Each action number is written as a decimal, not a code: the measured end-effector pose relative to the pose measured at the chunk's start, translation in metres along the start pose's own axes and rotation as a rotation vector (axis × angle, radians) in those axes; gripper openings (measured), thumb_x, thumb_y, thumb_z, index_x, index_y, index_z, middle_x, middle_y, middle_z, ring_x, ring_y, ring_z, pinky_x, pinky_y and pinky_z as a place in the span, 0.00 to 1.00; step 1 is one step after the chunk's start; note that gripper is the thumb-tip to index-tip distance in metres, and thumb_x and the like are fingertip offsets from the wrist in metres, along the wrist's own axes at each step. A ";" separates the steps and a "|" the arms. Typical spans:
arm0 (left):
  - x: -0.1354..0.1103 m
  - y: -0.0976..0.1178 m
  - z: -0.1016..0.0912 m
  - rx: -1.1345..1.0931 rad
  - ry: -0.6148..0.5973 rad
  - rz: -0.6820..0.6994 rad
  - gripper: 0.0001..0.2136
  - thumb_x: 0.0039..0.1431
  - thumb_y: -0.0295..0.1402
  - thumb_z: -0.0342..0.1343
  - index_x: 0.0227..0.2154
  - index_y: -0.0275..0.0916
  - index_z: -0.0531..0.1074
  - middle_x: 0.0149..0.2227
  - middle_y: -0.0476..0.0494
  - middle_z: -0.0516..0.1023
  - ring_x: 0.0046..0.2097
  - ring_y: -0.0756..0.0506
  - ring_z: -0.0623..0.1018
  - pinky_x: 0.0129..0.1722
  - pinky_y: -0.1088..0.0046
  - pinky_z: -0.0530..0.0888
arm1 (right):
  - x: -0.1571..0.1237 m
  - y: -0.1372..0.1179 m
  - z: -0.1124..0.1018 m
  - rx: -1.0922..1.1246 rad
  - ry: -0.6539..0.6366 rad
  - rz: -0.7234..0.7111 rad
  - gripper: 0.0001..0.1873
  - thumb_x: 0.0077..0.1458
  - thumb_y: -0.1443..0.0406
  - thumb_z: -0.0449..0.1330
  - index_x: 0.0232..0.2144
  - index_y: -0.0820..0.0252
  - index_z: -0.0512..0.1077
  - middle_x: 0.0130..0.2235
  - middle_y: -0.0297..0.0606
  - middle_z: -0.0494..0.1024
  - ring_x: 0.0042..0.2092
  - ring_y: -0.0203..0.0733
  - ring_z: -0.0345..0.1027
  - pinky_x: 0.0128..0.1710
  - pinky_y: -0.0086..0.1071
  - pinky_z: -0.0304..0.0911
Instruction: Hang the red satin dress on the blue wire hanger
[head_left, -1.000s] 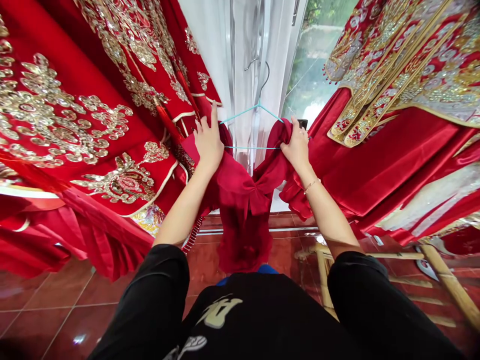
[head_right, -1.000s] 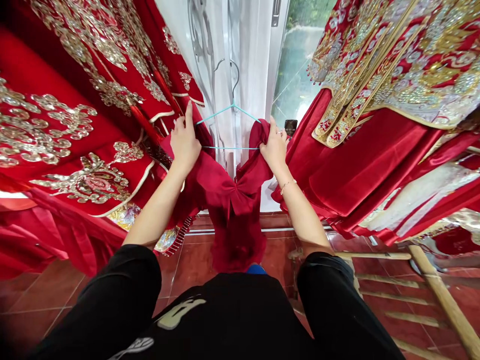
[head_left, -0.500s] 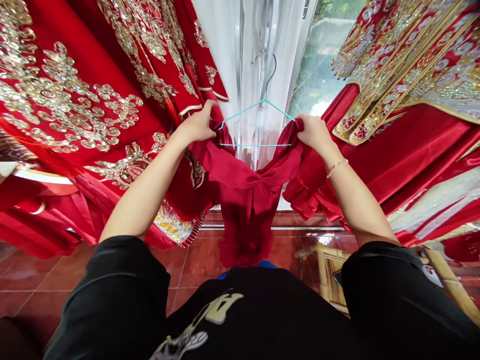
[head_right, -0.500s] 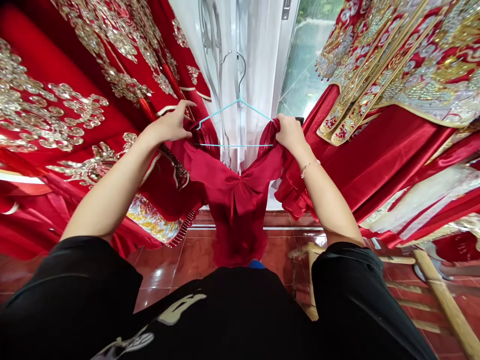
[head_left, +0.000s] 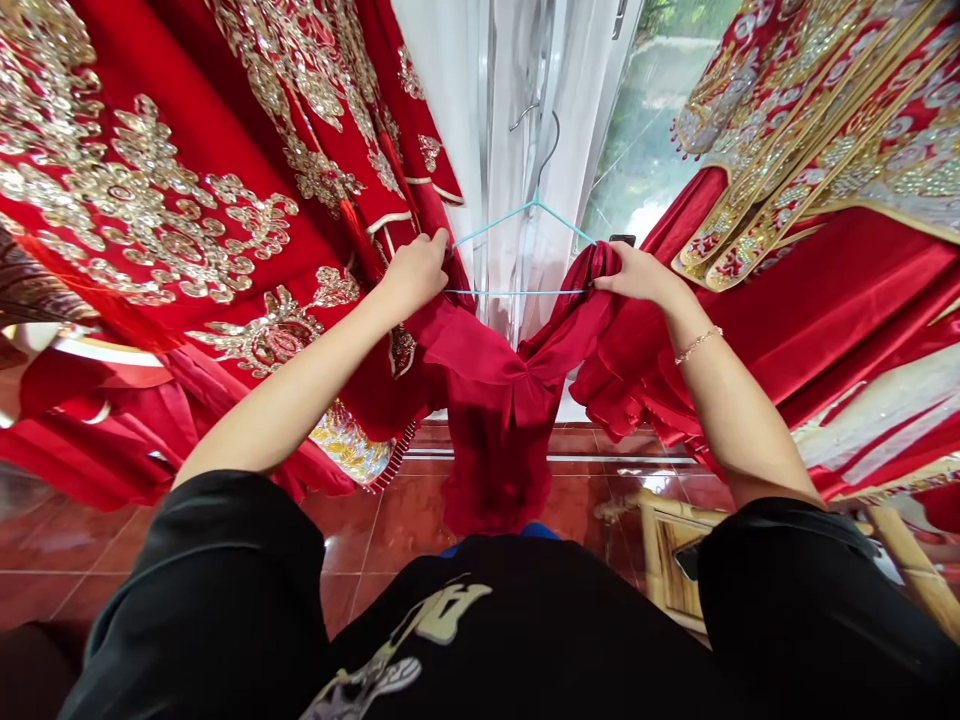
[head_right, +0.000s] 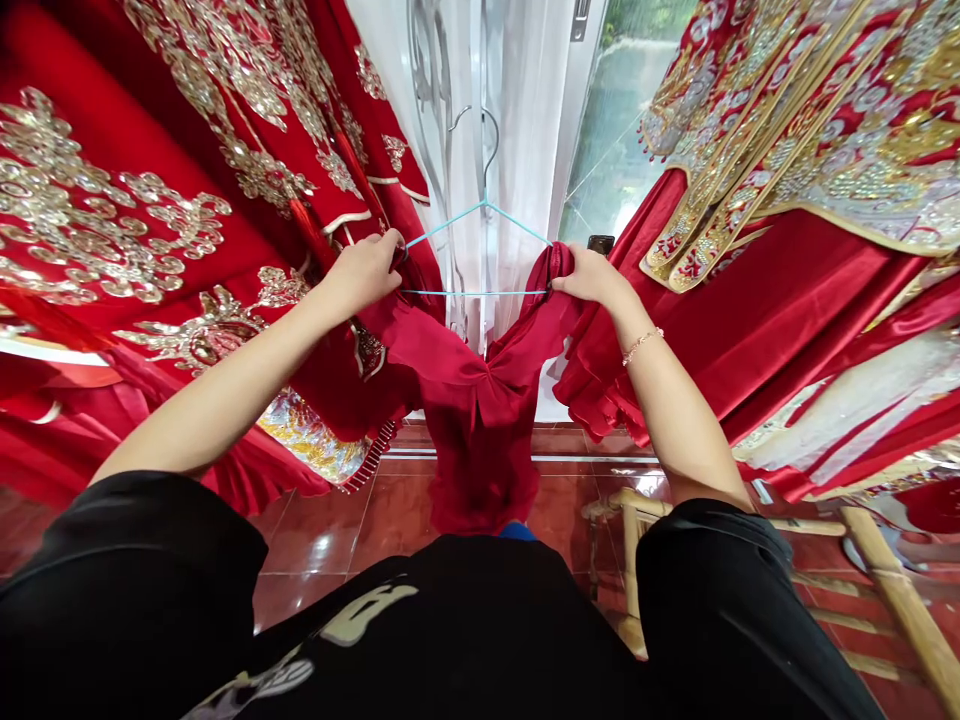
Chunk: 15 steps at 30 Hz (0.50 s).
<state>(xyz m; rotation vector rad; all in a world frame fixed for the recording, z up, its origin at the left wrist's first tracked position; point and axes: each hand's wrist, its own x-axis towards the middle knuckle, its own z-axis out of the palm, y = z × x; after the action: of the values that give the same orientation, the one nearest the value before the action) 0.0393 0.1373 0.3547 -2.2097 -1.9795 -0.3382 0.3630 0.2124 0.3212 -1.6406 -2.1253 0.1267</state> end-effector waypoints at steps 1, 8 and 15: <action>0.002 -0.003 0.002 -0.018 0.004 -0.004 0.24 0.59 0.22 0.50 0.59 0.28 0.62 0.51 0.26 0.72 0.54 0.31 0.75 0.53 0.53 0.71 | -0.001 0.000 0.004 0.000 0.020 0.005 0.35 0.47 0.62 0.66 0.58 0.63 0.66 0.48 0.49 0.75 0.50 0.56 0.69 0.51 0.49 0.66; 0.008 -0.006 0.018 -0.173 0.140 -0.069 0.23 0.57 0.23 0.50 0.57 0.35 0.63 0.53 0.28 0.72 0.52 0.33 0.75 0.53 0.52 0.70 | -0.009 -0.010 0.023 -0.170 0.218 0.117 0.23 0.52 0.68 0.58 0.52 0.63 0.68 0.46 0.55 0.75 0.47 0.61 0.67 0.45 0.49 0.63; 0.007 -0.014 0.017 -0.255 0.145 -0.045 0.24 0.53 0.23 0.54 0.55 0.38 0.63 0.54 0.32 0.72 0.54 0.35 0.74 0.53 0.57 0.71 | -0.011 -0.011 0.011 -0.261 0.215 0.092 0.17 0.57 0.70 0.54 0.50 0.63 0.69 0.44 0.55 0.75 0.44 0.55 0.68 0.41 0.45 0.61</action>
<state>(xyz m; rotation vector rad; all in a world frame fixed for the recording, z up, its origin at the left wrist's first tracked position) 0.0276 0.1506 0.3396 -2.2112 -2.0072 -0.7737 0.3506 0.2008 0.3118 -1.8073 -1.9687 -0.2986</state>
